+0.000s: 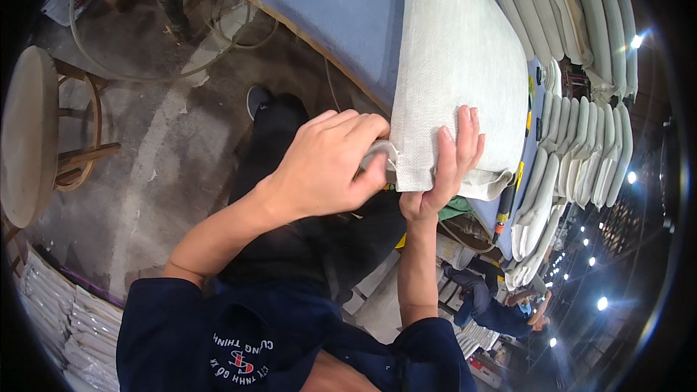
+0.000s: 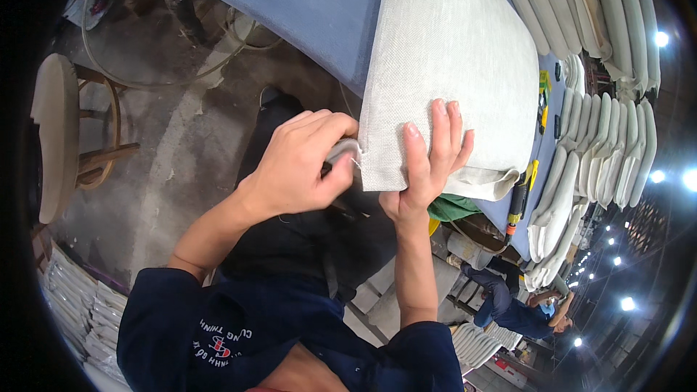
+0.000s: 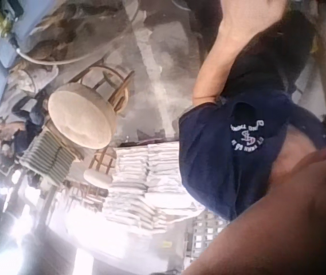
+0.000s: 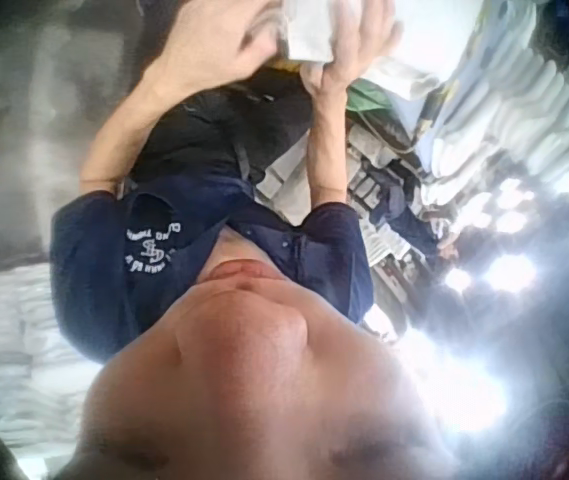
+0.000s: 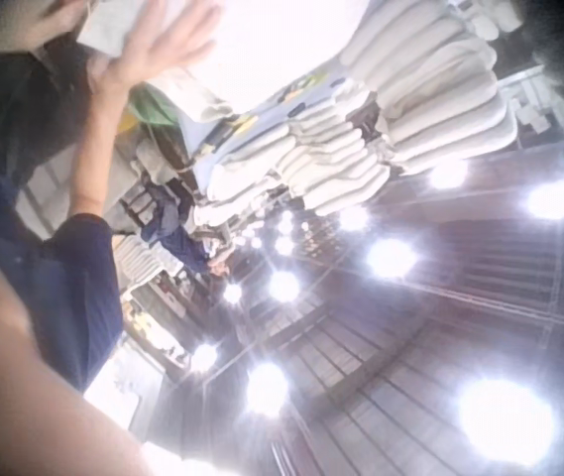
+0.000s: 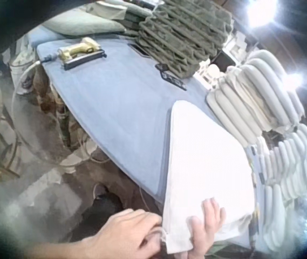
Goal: The person covers a cushion with white fabric, trims excess material with a utility knife, and secures the fabric using a staple gun. They repeatedly smooth and adjust the fabric to ensure a tight fit while working at a table in a workshop.
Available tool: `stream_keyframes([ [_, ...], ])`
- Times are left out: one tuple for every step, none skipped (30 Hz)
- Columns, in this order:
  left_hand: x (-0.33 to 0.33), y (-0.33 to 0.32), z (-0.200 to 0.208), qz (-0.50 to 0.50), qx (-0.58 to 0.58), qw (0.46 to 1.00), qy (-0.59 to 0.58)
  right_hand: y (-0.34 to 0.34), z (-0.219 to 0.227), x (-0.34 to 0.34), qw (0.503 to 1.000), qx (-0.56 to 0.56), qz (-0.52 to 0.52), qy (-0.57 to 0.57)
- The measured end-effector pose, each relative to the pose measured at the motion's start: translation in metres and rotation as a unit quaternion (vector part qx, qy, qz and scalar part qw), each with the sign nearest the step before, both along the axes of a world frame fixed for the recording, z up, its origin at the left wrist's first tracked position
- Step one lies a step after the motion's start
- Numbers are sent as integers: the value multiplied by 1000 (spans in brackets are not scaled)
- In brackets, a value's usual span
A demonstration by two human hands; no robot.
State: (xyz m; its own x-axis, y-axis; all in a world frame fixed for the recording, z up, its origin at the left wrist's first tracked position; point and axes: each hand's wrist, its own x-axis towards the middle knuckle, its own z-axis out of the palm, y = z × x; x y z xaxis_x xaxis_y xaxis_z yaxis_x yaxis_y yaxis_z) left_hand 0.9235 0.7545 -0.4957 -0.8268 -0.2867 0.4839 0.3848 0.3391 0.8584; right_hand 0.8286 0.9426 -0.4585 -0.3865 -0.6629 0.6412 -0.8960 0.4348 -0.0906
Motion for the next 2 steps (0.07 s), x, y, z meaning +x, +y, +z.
stream_keyframes([
  [0, 0, 4, -7, -10, 1000, -15, -4, -1, -1, 1000, -14, -5, 2],
  [0, -1, 7, -14, -20, 999, -31, -8, -2, -2, 1000, -27, -10, 4],
])
